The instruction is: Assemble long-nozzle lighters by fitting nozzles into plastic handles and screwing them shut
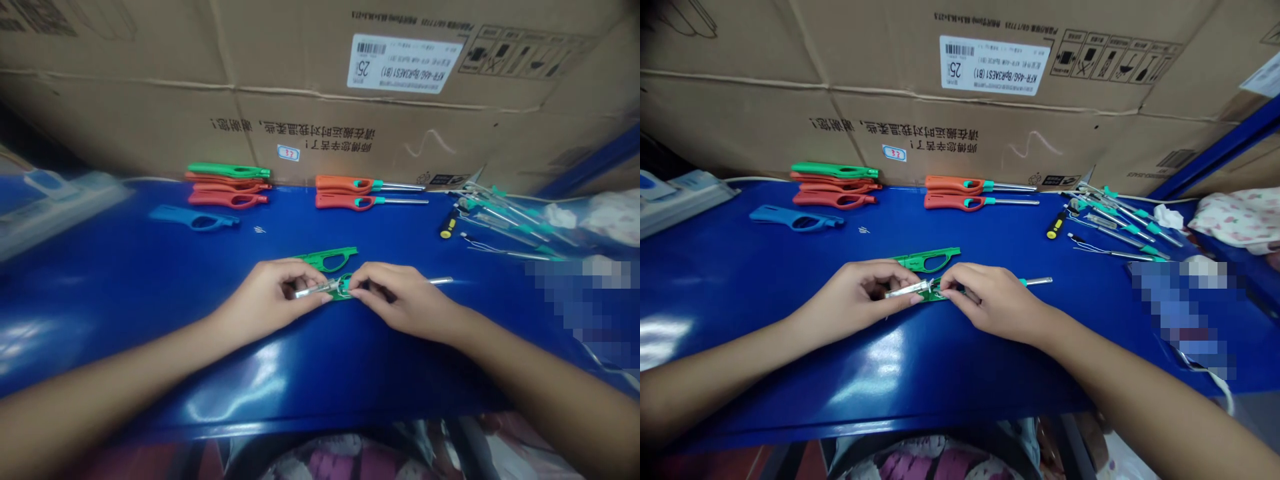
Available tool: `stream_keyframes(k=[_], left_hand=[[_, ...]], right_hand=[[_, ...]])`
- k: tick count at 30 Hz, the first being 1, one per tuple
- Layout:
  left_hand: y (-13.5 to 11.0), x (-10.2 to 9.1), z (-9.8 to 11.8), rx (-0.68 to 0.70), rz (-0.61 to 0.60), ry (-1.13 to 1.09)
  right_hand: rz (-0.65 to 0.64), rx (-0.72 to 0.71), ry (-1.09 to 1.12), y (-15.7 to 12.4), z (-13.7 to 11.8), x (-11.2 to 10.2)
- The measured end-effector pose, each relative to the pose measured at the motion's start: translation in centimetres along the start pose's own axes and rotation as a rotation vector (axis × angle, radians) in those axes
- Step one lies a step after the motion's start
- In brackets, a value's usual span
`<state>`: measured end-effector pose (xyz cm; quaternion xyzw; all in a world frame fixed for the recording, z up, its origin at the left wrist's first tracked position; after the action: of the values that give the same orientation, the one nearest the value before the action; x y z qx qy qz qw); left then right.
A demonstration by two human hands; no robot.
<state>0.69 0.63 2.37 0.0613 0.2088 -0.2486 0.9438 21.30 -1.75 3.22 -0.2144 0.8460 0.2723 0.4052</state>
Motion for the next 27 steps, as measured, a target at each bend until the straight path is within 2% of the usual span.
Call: stream_keyframes(k=[4, 12, 18, 27], left_hand=[[0.0, 0.1, 0.0, 0.024, 0.001, 0.030], [0.1, 0.4, -0.4, 0.119, 0.054, 0.049], [-0.1, 0.6, 0.0, 0.193, 0.059, 0.053], [-0.2, 0.5, 0.4, 0.227, 0.060, 0.078]], right_hand=[[0.032, 0.001, 0.109, 0.2, 0.3, -0.1], [0.011, 0.132, 0.299, 0.8, 1.8, 0.0], [-0.006, 0.088, 0.307, 0.9, 1.4, -0.2], [-0.026, 0.159, 0.358, 0.9, 1.4, 0.0]])
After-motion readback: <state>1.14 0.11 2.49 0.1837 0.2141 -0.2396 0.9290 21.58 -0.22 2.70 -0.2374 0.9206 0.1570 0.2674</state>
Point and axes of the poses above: each hand's wrist, its own y-axis towards the middle knuckle, its own x-axis out of the palm, z = x × y, the point moved 4 cm from there along y, towards the middle knuckle, and after that the axes turned 3 degrees about -y, right-handed, at the moved point
